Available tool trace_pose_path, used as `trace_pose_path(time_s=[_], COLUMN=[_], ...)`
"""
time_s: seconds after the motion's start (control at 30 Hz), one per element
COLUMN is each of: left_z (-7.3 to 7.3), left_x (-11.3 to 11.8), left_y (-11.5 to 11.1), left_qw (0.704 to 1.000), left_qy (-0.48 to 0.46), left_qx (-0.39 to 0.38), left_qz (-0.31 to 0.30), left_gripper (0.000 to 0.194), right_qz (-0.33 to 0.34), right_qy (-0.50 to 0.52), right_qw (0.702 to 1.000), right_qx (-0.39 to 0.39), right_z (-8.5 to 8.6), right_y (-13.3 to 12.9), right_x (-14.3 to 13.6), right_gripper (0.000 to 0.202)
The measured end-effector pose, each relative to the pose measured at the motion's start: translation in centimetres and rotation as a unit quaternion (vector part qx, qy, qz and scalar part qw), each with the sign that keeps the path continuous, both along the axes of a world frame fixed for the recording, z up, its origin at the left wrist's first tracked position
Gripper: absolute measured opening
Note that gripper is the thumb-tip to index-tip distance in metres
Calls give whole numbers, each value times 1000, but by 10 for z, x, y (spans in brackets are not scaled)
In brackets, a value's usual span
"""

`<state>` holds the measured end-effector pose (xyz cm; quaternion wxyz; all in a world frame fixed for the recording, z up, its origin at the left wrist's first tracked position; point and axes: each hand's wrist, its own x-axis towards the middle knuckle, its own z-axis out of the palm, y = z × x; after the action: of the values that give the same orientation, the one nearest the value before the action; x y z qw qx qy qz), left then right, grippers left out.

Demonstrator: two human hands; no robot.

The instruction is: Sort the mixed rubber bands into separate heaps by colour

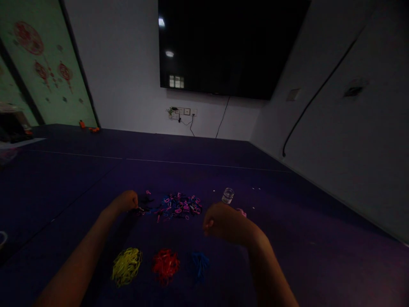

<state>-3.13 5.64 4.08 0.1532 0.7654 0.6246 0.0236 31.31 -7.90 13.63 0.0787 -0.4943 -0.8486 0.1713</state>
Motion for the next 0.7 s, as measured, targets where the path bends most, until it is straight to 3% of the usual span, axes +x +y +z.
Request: trace_pose_path(time_s=[0.1,0.3,0.4,0.57,0.7], left_z=[3,8,11,11,10], left_x=[-1,-1,-2,-7,-10], left_y=[-3,-5,-4,-1,0], left_qw=[1000,1000,1000,999,999], left_qy=[-2,-6,-6,-9,-16], left_qx=[-1,11,19,24,26], left_qz=[8,16,21,28,32], left_gripper=[16,19,18,18,19], right_qz=[-8,-55,-60,-32,-15], right_qy=[-61,-55,-64,-77,-99], right_qw=[997,993,992,988,989], right_qx=[-51,-85,-89,-127,-113], right_z=[-29,-80,-84,-78,-76], right_y=[-5,-19,-19,-16,-16], right_x=[-8,-8,-6,0,3], right_gripper=[16,22,19,20,22])
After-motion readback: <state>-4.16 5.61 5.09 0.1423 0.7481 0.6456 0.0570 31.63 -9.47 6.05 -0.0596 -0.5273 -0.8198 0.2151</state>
